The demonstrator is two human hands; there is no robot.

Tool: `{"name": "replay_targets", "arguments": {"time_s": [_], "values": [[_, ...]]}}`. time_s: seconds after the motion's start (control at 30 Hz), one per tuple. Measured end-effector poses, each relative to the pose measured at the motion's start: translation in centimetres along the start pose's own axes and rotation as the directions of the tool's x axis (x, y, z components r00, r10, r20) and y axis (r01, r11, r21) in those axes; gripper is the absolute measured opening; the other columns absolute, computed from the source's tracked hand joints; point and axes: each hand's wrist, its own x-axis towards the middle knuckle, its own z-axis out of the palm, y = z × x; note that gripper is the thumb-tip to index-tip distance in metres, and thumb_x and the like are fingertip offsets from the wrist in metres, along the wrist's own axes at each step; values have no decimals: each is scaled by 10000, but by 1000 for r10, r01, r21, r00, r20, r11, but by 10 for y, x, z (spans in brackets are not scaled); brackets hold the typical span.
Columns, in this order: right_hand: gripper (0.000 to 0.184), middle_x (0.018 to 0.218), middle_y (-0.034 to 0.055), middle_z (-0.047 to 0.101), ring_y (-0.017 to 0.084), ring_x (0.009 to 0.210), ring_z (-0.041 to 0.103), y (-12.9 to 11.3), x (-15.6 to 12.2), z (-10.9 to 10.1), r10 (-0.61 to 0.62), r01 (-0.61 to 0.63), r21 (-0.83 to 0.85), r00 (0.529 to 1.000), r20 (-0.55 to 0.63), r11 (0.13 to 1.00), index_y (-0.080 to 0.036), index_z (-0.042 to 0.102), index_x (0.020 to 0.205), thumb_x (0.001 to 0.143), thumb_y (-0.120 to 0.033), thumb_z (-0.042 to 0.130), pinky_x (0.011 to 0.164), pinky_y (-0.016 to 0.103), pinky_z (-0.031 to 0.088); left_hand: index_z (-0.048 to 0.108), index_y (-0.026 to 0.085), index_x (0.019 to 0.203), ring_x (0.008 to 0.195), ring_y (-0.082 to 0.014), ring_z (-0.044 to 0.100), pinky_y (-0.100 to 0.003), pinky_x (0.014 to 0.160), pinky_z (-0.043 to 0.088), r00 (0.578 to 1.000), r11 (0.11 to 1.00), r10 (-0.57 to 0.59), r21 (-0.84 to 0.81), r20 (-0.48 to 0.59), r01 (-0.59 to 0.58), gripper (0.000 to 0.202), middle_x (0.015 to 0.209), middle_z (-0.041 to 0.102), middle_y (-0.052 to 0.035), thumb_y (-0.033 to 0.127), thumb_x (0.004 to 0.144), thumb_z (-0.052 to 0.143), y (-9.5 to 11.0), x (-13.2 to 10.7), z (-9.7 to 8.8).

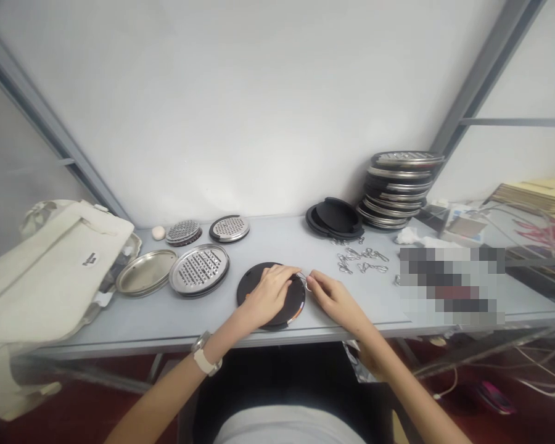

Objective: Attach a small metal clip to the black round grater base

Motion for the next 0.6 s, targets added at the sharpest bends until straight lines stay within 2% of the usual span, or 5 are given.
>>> {"name": "replay_targets", "arguments": {"time_s": [0.27,0.43,0.6], "values": [[322,621,-43,455,142,607,463,3,1,0,-3,5,-33,998,66,999,-223,401,709,980,-386,344,613,259,381,484,195,1196,1090,-204,507,-355,973,389,998,997,-53,48,-19,54,282,1129,544,-62,112,943,389,-1,0,1],[311,622,-44,454,143,604,459,4,2,0,-1,3,-24,998,69,1000,-225,395,716,979,-384,347,609,261,373,495,197,1171,1063,-204,527,-356,959,401,1000,1000,-22,15,-13,22,278,1104,558,-56,96,921,426,-1,0,2],[314,645,-43,447,141,617,458,5,2,1,-16,20,-39,996,93,999,-219,400,721,980,-390,348,609,257,365,494,197,1181,1073,-201,534,-355,956,410,999,999,-44,-21,-25,43,290,1159,551,-58,100,916,429,0,0,2]]}}
